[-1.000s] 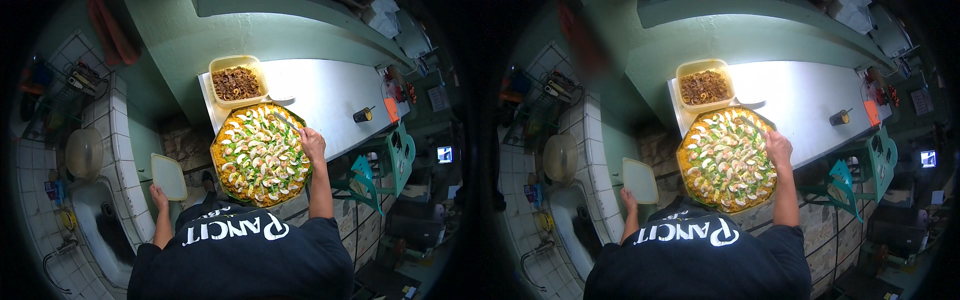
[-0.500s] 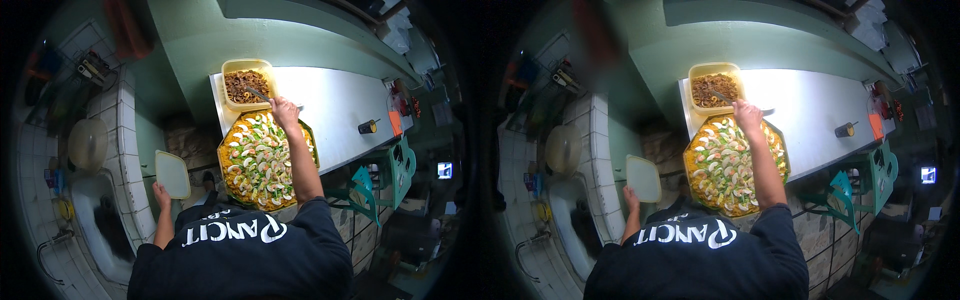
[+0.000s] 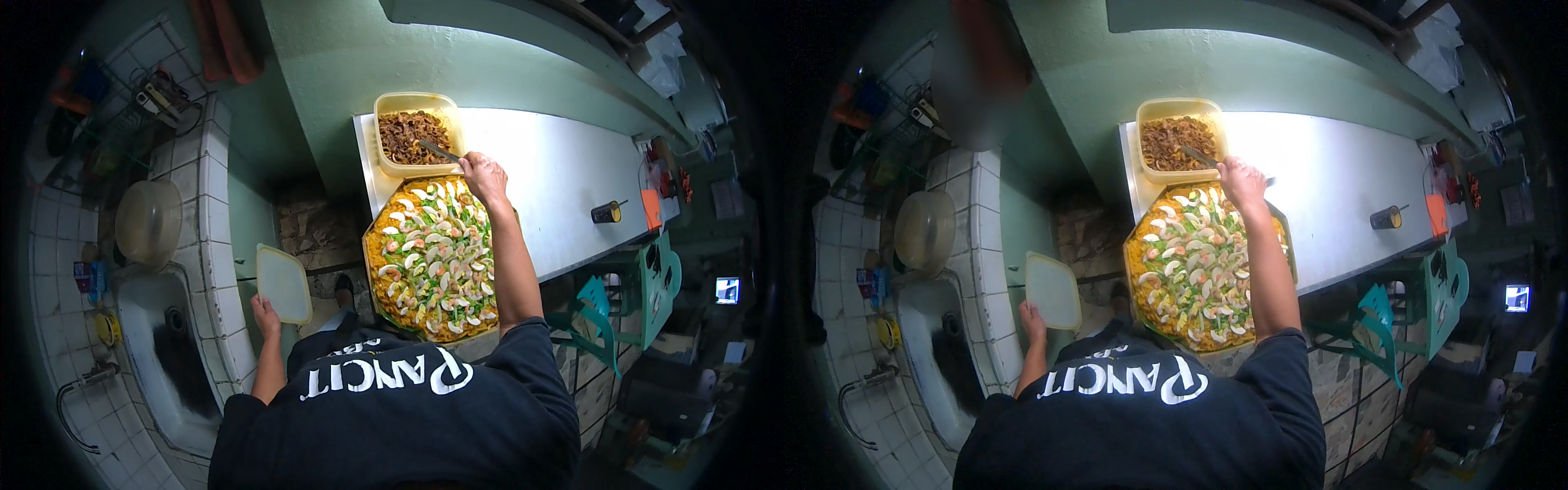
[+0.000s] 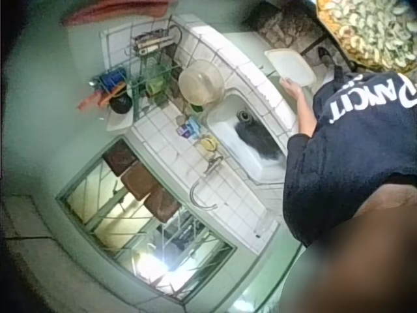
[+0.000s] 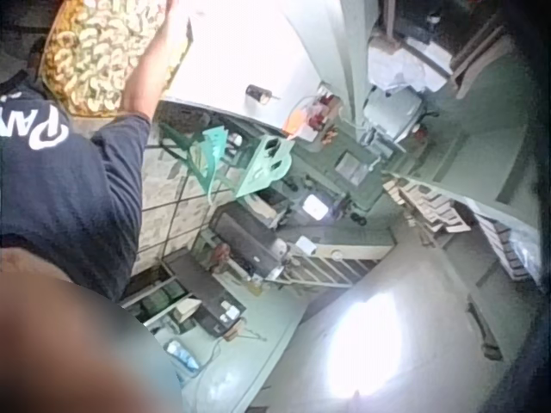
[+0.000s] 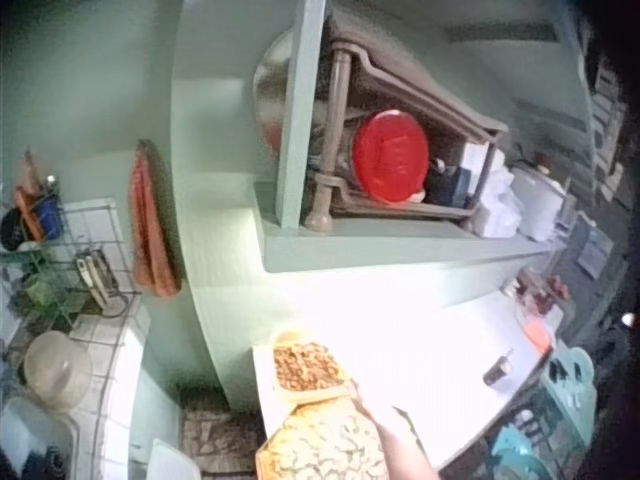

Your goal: The person uses tongs to place cooked meat from a container onto a large tray of food topped with sliced vegetables and sauce. They briefly walk to a refrigerator, open it, and return to continue adding meat to the tray.

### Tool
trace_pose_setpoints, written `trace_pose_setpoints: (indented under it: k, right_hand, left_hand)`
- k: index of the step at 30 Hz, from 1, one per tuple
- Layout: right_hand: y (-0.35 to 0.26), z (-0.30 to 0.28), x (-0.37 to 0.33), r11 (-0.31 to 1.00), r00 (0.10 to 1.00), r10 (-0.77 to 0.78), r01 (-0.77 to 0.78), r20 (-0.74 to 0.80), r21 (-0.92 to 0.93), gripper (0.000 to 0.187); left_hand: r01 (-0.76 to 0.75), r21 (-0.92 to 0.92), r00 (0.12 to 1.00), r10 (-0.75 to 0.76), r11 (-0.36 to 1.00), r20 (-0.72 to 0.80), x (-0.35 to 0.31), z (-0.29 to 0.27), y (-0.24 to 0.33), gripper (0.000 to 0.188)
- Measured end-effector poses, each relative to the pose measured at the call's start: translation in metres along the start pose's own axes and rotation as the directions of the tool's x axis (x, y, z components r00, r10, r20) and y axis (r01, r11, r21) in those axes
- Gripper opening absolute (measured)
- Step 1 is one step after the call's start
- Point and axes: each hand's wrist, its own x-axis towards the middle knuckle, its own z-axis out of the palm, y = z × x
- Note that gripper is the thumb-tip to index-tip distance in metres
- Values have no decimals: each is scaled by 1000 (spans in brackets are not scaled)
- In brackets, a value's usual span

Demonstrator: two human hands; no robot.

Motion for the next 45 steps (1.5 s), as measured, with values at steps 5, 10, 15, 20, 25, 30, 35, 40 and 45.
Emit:
trace_pose_setpoints:
  k: [5, 10, 15, 20, 25, 30, 35, 40, 45]
  right_hand:
    - [17, -8, -28, 982, 993, 74, -56, -95, 181, 29]
    - [42, -6, -96, 952, 978, 2, 62, -211, 298, 24]
    - [45, 15, -153, 979, 980, -53, 89, -194, 183, 18]
    - [36, 36, -160, 987, 971, -154, 158, -183, 6, 17]
    - [46, 27, -151, 956, 988, 89, -48, -127, 290, 25]
    - [27, 19, -97, 944, 975, 16, 58, -220, 325, 26]
    - [-32, 34, -18, 994, 996, -83, 85, -29, 75, 28]
    - [-65, 43, 11, 982, 981, -185, 186, -59, 25, 31]
    - [-75, 52, 8, 979, 979, -195, 189, -67, -81, 22]
  left_hand:
    - [-52, 20, 998, 51, 998, 36, 1, 5, 2, 23]
    - [-66, 29, 998, 65, 997, 10, 3, 10, 1, 23]
    - [-48, 3, 998, 47, 999, 28, 5, 10, -2, 22]
    - [-107, 49, 994, 105, 993, 40, 8, 14, 6, 21]
    - [-109, 28, 993, 108, 994, 36, 7, 16, 10, 21]
    - [-98, 21, 993, 96, 995, 67, 21, 16, 5, 22]
    - [-107, -34, 987, 110, 994, 121, 38, 16, 4, 23]
    - [-88, -16, 988, 90, 996, 127, 52, 16, 9, 22]
    - [-71, -40, 985, 76, 997, 153, 63, 16, 9, 21]
